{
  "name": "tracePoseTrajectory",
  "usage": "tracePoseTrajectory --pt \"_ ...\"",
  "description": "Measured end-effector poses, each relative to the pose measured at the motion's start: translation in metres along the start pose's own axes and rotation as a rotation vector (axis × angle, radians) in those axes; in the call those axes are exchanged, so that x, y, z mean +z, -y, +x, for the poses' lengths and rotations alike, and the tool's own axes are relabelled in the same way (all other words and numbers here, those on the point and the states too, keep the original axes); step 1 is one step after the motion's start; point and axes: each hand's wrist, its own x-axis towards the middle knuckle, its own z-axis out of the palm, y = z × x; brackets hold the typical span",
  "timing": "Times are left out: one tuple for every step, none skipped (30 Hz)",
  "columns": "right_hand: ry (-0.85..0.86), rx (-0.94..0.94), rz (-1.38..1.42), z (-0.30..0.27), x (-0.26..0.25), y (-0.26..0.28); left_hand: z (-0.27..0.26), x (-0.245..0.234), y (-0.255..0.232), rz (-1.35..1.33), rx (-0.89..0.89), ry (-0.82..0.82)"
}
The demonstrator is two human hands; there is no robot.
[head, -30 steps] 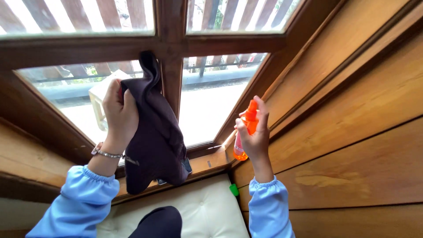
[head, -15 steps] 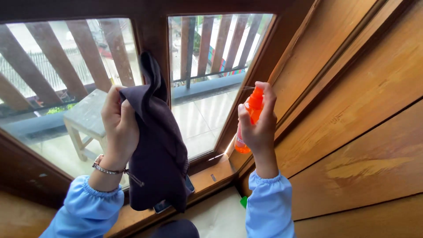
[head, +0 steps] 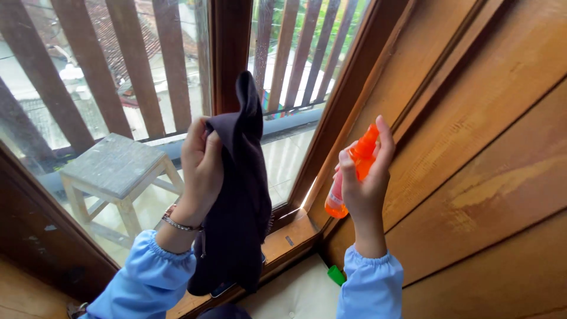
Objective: Cleaning the glass panes of a wooden-framed window using a spray bottle and a cloth.
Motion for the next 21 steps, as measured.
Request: tracePoseTrajectory --pt "-0.006 -0.005 -0.009 -0.006 -0.001 0.005 -0.002 0.003 -0.001 -0.011 0.001 0.005" --pt "0.003 0.028 -0.049 -0.012 -0.002 0.010 -0.003 0.005 -0.002 -0.061 -0.025 0.039" --pt "0.014 0.067 -0.087 -0.021 -0.002 0.015 -0.007 0.005 -0.004 -0.107 -0.056 0.070" --pt "0.012 0.068 -0.094 -0.025 0.000 0.022 -0.006 0.008 -0.003 -0.114 -0.059 0.073" --pt "0.007 0.077 -0.071 -0.028 0.004 0.030 -0.002 0.008 -0.004 -0.154 -0.049 0.082" --pt "0.003 0.086 -0.047 -0.030 0.008 0.039 0.002 0.008 -0.006 -0.194 -0.039 0.091" --pt "0.003 0.085 -0.048 -0.033 0.009 0.041 0.006 0.009 -0.012 -0.195 -0.038 0.091" --pt "0.013 0.121 0.013 -0.037 0.011 0.044 0.011 0.010 -0.018 -0.201 -0.005 0.081" --pt "0.025 0.155 0.073 -0.039 0.012 0.046 0.016 0.011 -0.024 -0.208 0.030 0.069" --pt "0.026 0.152 0.071 -0.039 0.017 0.061 0.020 0.014 -0.031 -0.211 0.032 0.067" --pt "0.060 0.136 0.097 -0.039 0.022 0.076 0.025 0.017 -0.038 -0.207 0.047 0.058" --pt "0.094 0.119 0.122 -0.039 0.026 0.091 0.030 0.020 -0.045 -0.204 0.061 0.048" --pt "0.094 0.116 0.117 -0.039 0.032 0.103 0.032 0.024 -0.051 -0.209 0.063 0.049" --pt "0.122 0.107 0.183 -0.040 0.038 0.115 0.035 0.029 -0.057 -0.221 0.045 0.061" --pt "0.151 0.102 0.254 -0.042 0.044 0.126 0.036 0.031 -0.062 -0.227 0.025 0.072" --pt "0.151 0.103 0.254 -0.043 0.049 0.132 0.033 0.036 -0.064 -0.227 0.025 0.071" --pt "0.178 0.110 0.241 -0.044 0.054 0.138 0.030 0.040 -0.066 -0.286 -0.022 0.117" --pt "0.205 0.117 0.227 -0.045 0.059 0.143 0.028 0.045 -0.067 -0.345 -0.070 0.163" --pt "0.201 0.118 0.225 -0.046 0.061 0.137 0.025 0.047 -0.067 -0.348 -0.072 0.167" --pt "0.256 0.130 0.210 -0.046 0.062 0.131 0.021 0.050 -0.067 -0.348 -0.072 0.211" --pt "0.311 0.141 0.195 -0.045 0.064 0.124 0.020 0.053 -0.067 -0.348 -0.070 0.258"
